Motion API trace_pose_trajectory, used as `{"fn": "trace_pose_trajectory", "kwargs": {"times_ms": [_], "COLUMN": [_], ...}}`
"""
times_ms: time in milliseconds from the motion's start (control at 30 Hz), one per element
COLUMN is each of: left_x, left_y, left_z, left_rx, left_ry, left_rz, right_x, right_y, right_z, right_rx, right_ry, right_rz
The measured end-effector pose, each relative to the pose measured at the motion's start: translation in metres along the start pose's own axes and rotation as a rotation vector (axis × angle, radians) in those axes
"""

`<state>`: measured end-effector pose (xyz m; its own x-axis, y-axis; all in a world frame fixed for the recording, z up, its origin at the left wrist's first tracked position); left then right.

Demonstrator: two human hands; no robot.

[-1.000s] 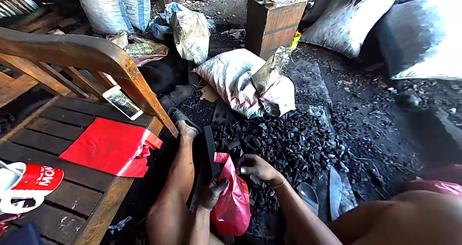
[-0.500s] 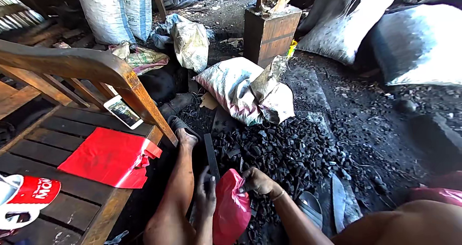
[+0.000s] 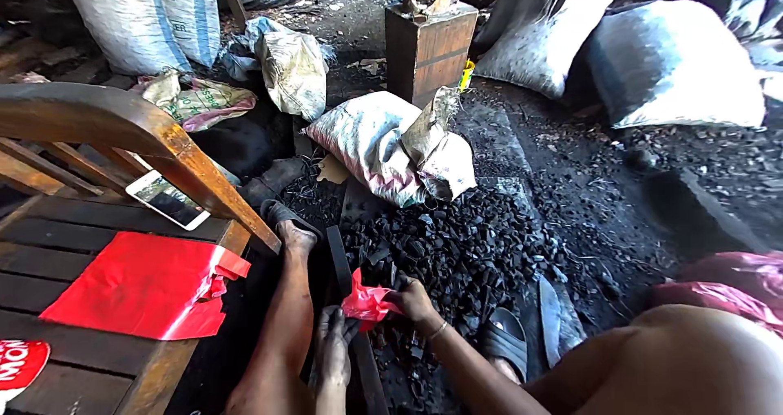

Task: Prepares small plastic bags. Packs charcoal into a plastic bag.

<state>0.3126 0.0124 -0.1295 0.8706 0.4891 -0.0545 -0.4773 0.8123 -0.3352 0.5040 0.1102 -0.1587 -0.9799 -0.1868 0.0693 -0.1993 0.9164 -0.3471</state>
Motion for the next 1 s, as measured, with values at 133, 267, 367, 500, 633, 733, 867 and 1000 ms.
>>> {"fn": "trace_pose_trajectory", "kwargs": {"times_ms": [133,267,367,500,633,733,867,1000], "left_x": [-0.014,-0.013,-0.004,-0.008,-0.014,-0.01,-0.012,-0.018], "left_y": [0.018,0.02,0.003,0.0,0.004,0.008,0.031,0.029], "left_z": [-0.007,-0.01,0.007,0.001,0.004,-0.022,-0.023,-0.03], "left_rx": [-0.133,0.008,0.156,0.225,0.431,0.385,0.325,0.262], "left_ry": [-0.448,-0.427,-0.24,-0.219,0.495,1.176,1.362,1.41], "left_rz": [-0.045,-0.212,-0.302,-0.508,-0.527,-0.285,-0.019,-0.151], "right_x": [-0.047,-0.054,-0.041,-0.008,-0.017,-0.031,-0.035,-0.048], "right_y": [0.01,0.01,0.008,-0.001,0.008,0.005,-0.007,0.021], "right_z": [0.036,0.044,0.011,-0.032,-0.014,-0.024,-0.053,-0.067], "right_rx": [0.133,0.14,-0.198,-0.376,-0.302,-0.142,-0.045,-0.054], "right_ry": [-0.247,-0.136,-0.174,-0.537,-0.303,-0.055,-0.008,-0.698], "right_rz": [0.351,0.291,-0.01,-0.398,-0.244,-0.384,-0.929,-0.597]}}
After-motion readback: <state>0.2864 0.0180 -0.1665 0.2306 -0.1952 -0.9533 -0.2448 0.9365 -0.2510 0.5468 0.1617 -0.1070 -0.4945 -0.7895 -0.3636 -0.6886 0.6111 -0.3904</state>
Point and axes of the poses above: each hand's wrist, its own y-axis towards the middle knuckle, its own x-axis out of the palm, z = x × y, the point moved 1 cm from there along y, towards the middle knuckle, and after that the axes turned 15 degrees about y, right-handed, at the moved point
